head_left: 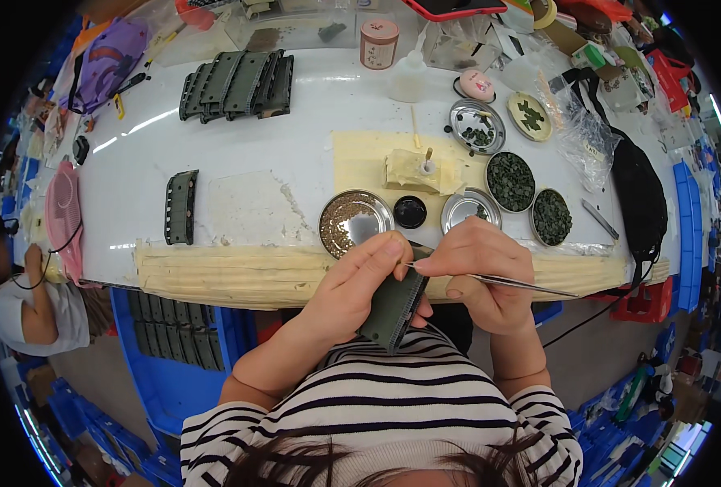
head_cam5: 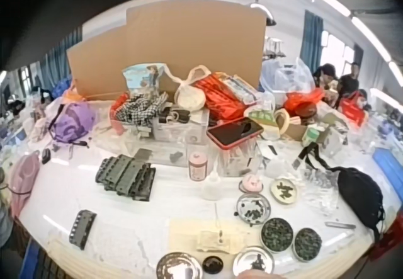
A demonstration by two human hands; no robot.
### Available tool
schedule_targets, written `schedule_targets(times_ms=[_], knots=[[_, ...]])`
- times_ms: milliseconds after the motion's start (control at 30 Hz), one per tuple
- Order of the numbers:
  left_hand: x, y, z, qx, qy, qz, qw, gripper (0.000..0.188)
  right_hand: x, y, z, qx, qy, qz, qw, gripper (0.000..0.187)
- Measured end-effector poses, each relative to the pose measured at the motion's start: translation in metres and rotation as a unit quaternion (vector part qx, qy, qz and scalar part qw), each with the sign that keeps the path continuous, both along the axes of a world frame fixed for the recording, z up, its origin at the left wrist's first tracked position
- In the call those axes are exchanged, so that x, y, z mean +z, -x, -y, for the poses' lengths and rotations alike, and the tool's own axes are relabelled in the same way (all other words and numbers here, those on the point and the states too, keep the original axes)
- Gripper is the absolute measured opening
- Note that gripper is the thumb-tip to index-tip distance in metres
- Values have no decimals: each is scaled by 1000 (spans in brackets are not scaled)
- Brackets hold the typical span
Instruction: Detailing small toy tank models using a specialized applicator tool at a factory workbench.
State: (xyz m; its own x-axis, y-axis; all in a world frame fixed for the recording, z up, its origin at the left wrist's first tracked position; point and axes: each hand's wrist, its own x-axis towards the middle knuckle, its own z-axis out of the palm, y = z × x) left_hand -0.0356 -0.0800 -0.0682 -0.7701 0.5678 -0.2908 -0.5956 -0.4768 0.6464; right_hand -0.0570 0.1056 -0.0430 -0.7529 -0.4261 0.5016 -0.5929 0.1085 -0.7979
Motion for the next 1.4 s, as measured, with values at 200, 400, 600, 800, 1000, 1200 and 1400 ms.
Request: schedule_targets(times_ms=[200, 400, 600, 800, 1000, 1200, 1400], knots=[[0, 0, 0, -4, 5, 4, 1000, 33, -1, 1, 0, 0, -1, -6, 1000, 14], [0, 0, 0, -4, 8, 4, 1000, 33, 0, 1, 1, 0, -2, -8, 1000, 14], [-3, 0, 0, -5, 6, -7, 1000, 32, -1, -4, 4, -23, -4, 5, 1000, 21], [6, -1, 5, 62, -1, -9, 998, 29, -17, -2, -4, -150, 60, 83, 983, 17], [9, -4, 14, 97, 40, -40, 994, 52, -41, 7, 0, -214, -102, 21, 971, 11], [0, -7, 20, 61, 72, -36, 995, 37, -43, 9, 4, -215, -126, 8, 968, 11], [-4, -7, 23, 34, 66, -26, 997, 27, -43, 9, 5, -214, -132, 12, 968, 12]])
